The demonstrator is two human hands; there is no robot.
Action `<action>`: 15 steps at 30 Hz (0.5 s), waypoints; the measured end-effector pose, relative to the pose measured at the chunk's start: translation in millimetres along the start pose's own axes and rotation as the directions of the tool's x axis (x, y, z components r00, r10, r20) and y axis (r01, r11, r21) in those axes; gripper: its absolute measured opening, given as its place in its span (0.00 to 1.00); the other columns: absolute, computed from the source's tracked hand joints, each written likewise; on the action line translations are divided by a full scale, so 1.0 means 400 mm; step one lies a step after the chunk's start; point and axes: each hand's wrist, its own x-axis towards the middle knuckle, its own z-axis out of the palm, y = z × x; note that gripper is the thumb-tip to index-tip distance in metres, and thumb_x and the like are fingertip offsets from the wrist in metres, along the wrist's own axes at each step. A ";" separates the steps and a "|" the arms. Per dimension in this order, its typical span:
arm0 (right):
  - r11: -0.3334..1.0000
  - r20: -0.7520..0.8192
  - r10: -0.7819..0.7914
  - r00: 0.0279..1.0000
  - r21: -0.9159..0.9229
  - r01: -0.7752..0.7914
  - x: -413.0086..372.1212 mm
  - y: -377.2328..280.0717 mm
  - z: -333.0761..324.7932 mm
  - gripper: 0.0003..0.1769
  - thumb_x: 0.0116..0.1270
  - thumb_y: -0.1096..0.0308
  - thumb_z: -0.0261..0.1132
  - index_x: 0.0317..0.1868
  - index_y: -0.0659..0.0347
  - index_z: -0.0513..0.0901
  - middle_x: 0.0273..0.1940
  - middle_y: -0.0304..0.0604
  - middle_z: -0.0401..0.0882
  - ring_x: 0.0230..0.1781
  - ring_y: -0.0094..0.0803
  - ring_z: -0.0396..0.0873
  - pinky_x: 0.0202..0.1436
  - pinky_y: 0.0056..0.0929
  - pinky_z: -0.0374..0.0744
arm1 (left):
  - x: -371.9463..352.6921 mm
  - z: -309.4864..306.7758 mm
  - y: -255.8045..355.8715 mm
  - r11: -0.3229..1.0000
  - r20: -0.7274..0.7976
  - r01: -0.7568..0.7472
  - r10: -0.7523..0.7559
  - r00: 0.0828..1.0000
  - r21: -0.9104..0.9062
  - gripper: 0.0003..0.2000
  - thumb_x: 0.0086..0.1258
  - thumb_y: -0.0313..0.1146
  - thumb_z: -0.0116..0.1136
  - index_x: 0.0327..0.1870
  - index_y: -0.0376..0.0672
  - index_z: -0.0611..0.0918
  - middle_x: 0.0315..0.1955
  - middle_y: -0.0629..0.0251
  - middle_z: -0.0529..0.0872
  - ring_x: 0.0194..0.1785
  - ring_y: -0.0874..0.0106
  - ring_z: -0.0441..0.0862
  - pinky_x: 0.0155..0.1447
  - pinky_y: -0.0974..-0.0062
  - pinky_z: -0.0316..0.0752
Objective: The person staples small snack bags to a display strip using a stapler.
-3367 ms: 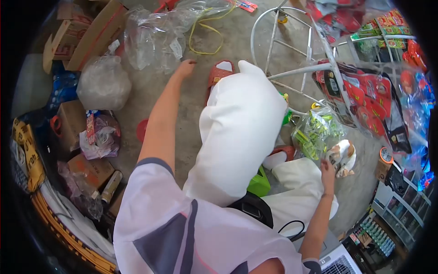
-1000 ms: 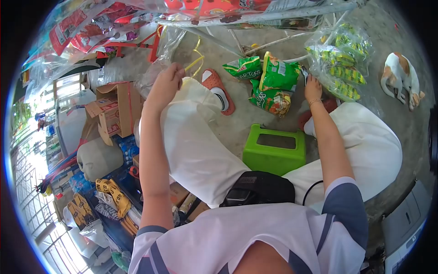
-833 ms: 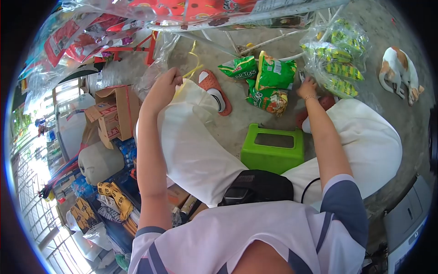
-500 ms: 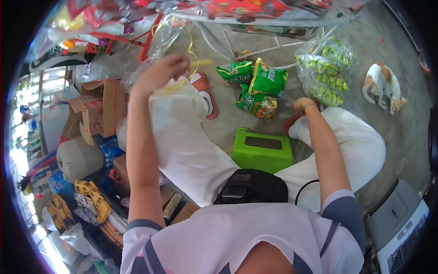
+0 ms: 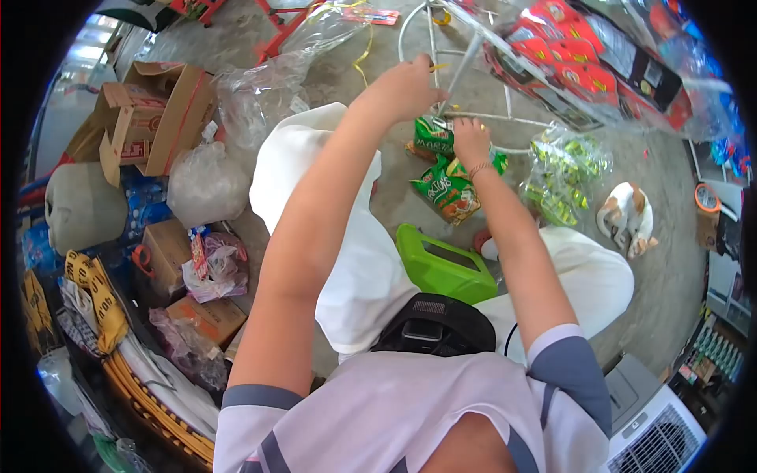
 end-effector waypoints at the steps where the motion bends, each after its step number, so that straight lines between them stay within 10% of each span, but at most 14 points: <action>1: 0.997 0.011 0.031 0.999 -0.066 -0.030 0.004 -0.014 -0.010 0.14 0.60 0.71 0.56 0.47 0.55 0.77 0.46 0.39 0.79 0.47 0.41 0.76 0.47 0.44 0.75 | 0.006 -0.005 -0.016 0.998 -0.024 -0.001 0.002 1.000 0.062 0.19 0.67 0.42 0.56 0.44 0.31 0.78 0.41 0.46 0.83 0.48 0.49 0.80 0.52 0.57 0.73; 10: 0.981 0.166 -0.152 0.974 0.143 0.129 -0.019 0.034 -0.199 0.11 0.60 0.70 0.58 0.44 0.58 0.76 0.45 0.43 0.79 0.50 0.44 0.76 0.46 0.46 0.77 | 0.040 -0.023 -0.051 0.988 0.131 -0.019 -0.001 0.991 0.151 0.19 0.67 0.44 0.56 0.45 0.34 0.80 0.42 0.48 0.84 0.49 0.52 0.81 0.53 0.59 0.74; 15: 0.971 0.137 0.083 0.987 0.210 -0.111 -0.032 0.046 -0.098 0.13 0.60 0.64 0.64 0.43 0.59 0.77 0.47 0.45 0.79 0.50 0.45 0.77 0.49 0.45 0.77 | 0.035 -0.028 0.000 0.996 0.123 -0.058 0.049 0.991 0.073 0.19 0.68 0.45 0.55 0.47 0.37 0.80 0.41 0.49 0.84 0.48 0.51 0.80 0.52 0.58 0.73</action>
